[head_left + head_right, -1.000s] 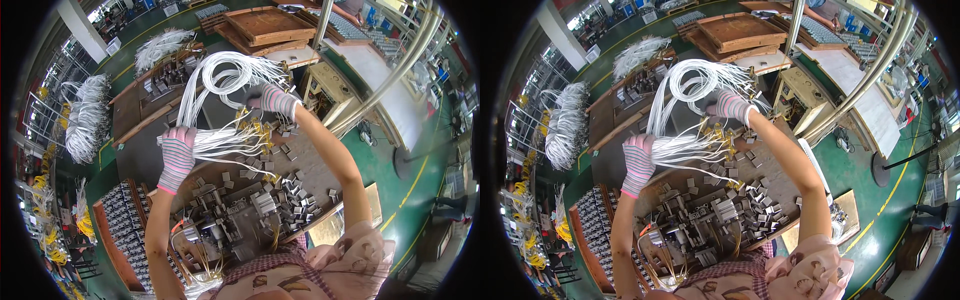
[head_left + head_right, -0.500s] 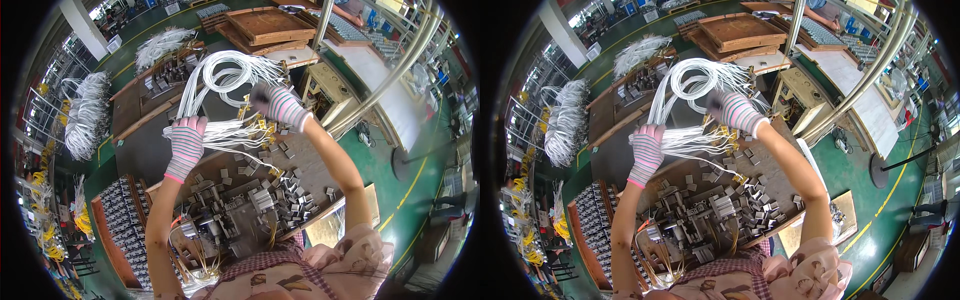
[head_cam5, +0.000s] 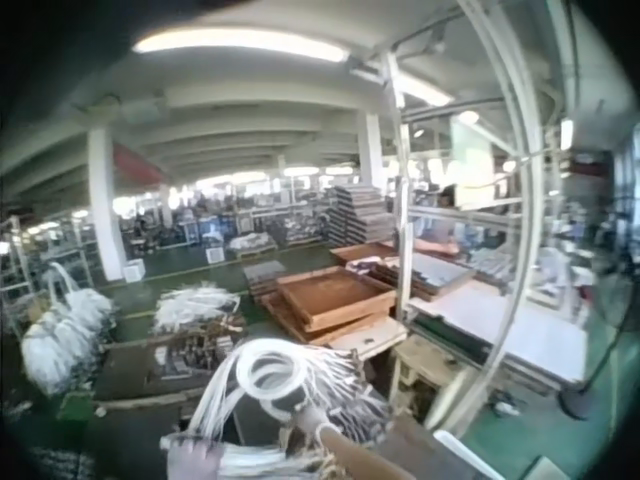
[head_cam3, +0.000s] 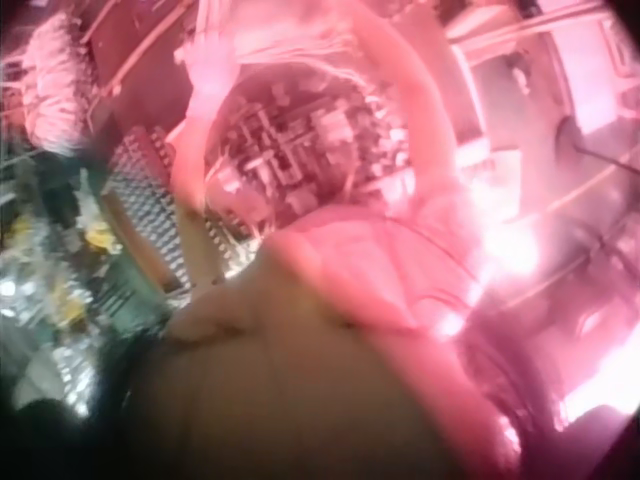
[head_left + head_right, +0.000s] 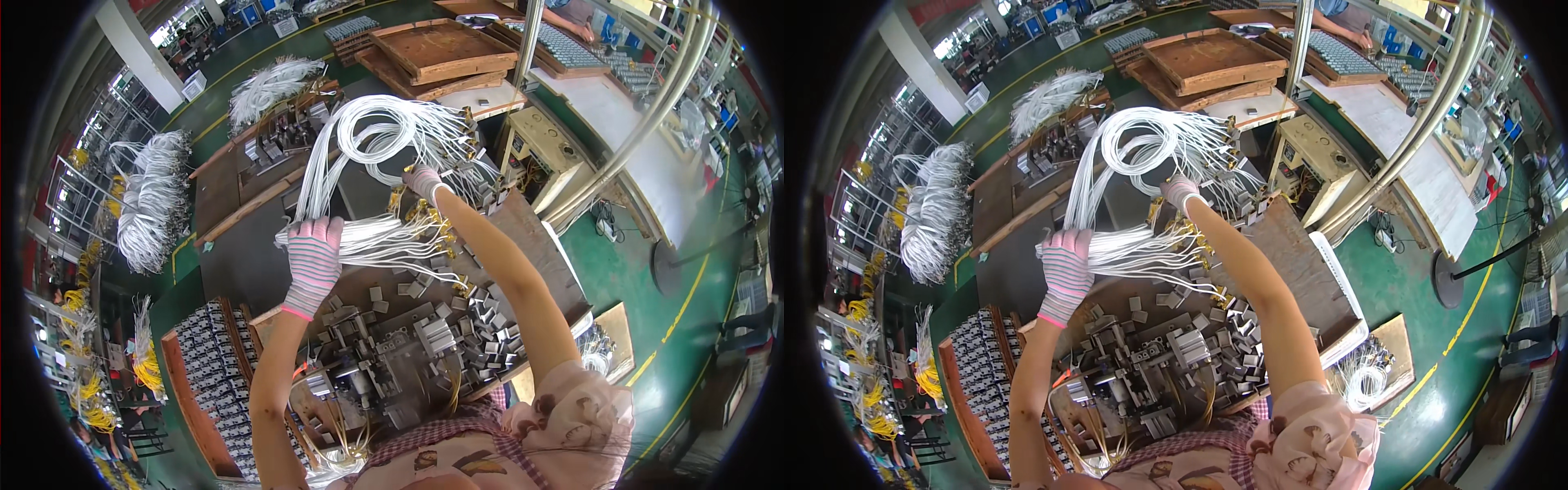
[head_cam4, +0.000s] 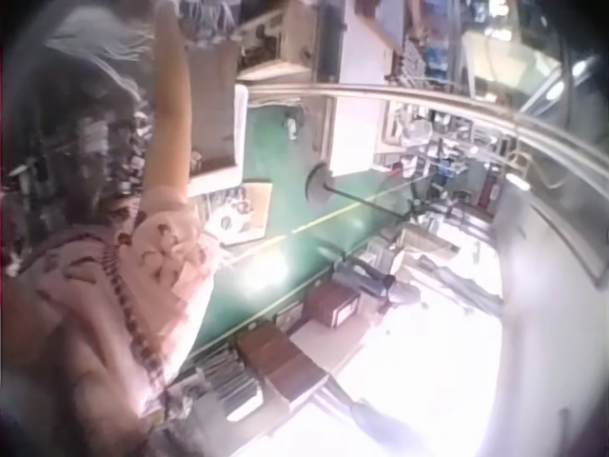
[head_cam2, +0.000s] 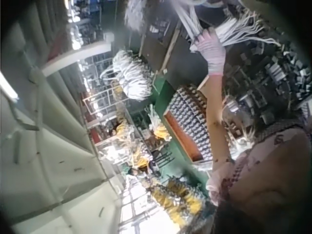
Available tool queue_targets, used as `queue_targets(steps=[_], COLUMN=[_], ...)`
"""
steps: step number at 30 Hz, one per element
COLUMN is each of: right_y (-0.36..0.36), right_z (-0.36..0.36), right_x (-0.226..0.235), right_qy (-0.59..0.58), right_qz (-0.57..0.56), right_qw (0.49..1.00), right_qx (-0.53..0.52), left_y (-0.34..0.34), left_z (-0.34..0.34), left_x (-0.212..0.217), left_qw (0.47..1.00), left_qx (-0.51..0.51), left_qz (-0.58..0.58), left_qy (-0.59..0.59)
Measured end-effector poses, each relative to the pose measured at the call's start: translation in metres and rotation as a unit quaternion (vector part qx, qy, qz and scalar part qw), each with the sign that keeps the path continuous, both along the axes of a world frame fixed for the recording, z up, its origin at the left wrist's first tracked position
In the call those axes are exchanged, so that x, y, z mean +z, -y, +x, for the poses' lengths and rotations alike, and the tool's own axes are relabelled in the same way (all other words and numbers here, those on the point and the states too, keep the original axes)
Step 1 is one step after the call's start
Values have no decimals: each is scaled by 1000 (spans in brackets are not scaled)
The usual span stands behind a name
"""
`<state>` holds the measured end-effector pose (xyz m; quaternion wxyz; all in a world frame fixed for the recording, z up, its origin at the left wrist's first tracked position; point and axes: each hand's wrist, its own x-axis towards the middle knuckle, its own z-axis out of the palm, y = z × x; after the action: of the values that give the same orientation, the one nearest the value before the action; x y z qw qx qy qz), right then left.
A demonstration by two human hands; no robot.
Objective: Assembling electrical components by inserting wire bundles into terminal blocks and using a table-mounted crimping machine.
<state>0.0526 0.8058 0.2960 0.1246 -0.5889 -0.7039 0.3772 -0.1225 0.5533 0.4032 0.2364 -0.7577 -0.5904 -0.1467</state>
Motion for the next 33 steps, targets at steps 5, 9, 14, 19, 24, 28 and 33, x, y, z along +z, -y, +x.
queue_targets(steps=[5,9,14,19,24,28,33], right_y=[7,-9,37,97,128,157,182], right_z=[17,70,53,38,28,47,76], right_x=[36,74,74,62,112,149,127], right_qy=[40,-10,-73,-295,-50,45,134], right_qz=[249,303,342,-72,175,206,144], right_qw=[965,953,935,903,937,935,959], right_qx=[76,-32,58,303,299,284,206], left_y=[5,-3,1,-41,-78,-56,-47], left_z=[-9,-2,-2,-5,-21,-23,20], left_x=[11,6,6,36,63,64,56], left_qw=[998,998,997,984,994,990,987], left_qx=[58,31,62,145,101,76,40], left_qz=[3,19,-9,-81,-36,-84,-155], left_qy=[-38,-51,-46,-62,24,87,10])
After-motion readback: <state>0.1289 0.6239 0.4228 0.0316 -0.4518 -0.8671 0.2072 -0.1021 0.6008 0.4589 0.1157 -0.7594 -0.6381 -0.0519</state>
